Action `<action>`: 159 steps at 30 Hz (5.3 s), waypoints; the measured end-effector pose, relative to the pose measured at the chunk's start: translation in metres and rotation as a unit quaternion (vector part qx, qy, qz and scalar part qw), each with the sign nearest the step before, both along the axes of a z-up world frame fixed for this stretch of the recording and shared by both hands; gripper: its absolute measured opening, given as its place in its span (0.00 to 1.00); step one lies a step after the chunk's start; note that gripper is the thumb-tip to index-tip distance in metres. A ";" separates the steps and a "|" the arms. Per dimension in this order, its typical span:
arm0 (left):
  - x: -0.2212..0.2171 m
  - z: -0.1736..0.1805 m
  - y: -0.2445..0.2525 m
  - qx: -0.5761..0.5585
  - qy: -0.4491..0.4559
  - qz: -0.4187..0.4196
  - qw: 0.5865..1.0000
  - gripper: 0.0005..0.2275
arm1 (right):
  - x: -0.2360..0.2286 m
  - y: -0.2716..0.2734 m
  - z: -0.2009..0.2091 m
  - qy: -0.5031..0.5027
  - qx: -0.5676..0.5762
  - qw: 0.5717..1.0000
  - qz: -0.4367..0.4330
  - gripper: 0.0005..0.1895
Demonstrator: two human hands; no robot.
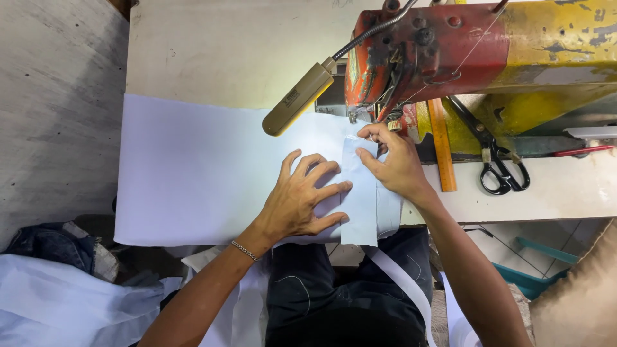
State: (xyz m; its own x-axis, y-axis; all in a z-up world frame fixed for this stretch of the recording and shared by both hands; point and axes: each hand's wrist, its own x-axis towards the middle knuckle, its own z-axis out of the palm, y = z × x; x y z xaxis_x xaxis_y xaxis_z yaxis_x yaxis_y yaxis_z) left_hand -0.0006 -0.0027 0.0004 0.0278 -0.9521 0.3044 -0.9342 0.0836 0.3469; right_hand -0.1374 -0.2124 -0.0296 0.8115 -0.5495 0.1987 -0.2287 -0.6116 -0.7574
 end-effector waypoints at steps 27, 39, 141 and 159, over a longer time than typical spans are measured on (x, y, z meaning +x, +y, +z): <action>0.010 0.007 -0.014 0.081 0.015 -0.009 0.997 0.22 | 0.002 -0.017 -0.007 -0.001 -0.438 0.898 0.045 0.17; 0.014 0.001 -0.017 0.073 0.010 -0.007 0.997 0.22 | 0.037 -0.046 -0.039 -0.073 -0.329 0.941 -0.028 0.08; 0.025 0.006 -0.041 0.019 -0.001 -0.012 1.000 0.21 | -0.209 -0.110 0.001 0.008 -0.568 0.763 -0.307 0.15; 0.032 0.004 -0.050 0.032 0.008 -0.001 0.999 0.22 | -0.174 -0.076 0.013 -0.042 -0.531 0.772 -0.348 0.03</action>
